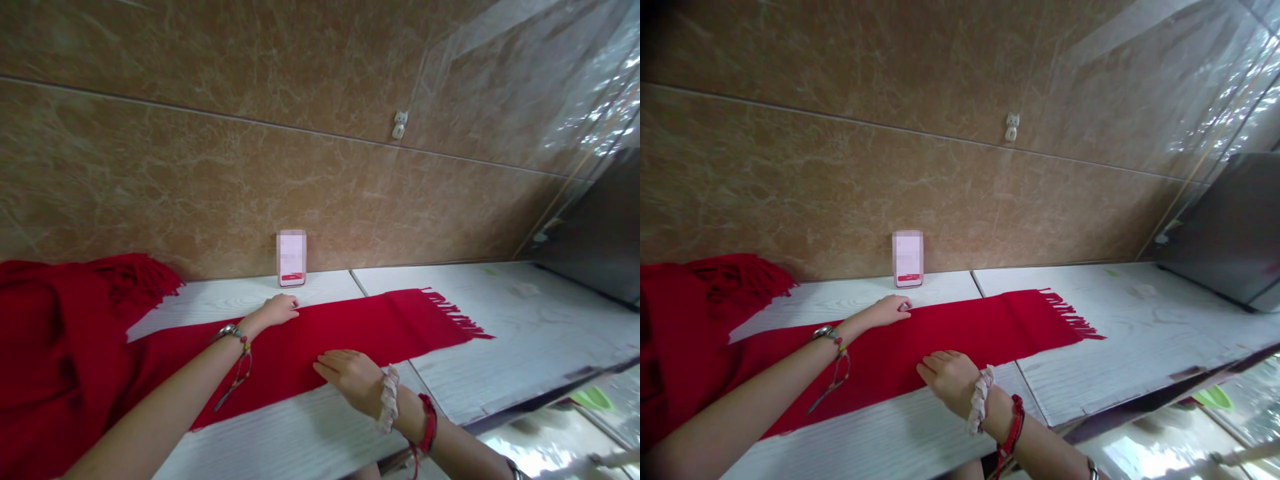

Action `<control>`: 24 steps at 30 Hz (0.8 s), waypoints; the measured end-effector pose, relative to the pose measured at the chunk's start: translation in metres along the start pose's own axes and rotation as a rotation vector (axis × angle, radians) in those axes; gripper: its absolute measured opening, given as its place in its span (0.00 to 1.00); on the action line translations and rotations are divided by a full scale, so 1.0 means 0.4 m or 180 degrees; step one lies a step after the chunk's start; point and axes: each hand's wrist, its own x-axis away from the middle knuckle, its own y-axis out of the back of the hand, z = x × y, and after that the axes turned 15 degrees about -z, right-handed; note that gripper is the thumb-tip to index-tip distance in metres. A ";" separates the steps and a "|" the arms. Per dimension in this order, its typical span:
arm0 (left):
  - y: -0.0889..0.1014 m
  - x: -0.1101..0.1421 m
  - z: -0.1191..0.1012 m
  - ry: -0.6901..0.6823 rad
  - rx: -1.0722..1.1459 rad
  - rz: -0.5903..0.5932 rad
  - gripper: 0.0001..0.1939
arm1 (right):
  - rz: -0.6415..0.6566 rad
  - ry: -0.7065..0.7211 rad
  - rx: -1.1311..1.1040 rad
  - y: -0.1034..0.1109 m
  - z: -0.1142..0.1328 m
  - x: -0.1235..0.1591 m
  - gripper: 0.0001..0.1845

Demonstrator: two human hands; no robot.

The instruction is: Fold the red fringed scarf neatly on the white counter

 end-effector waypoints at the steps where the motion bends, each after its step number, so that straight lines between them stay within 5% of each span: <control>1: -0.005 -0.011 -0.001 0.0066 0.0057 0.0041 0.10 | -0.0118 0.0056 0.0083 -0.005 -0.001 0.001 0.11; 10: -0.016 -0.072 -0.002 0.0180 0.0798 0.0320 0.06 | -0.1077 -0.0025 0.0906 -0.013 0.026 0.019 0.10; 24: -0.048 -0.109 -0.034 0.0510 0.1378 0.0200 0.10 | -0.1256 -0.0070 0.0999 -0.014 0.030 0.036 0.11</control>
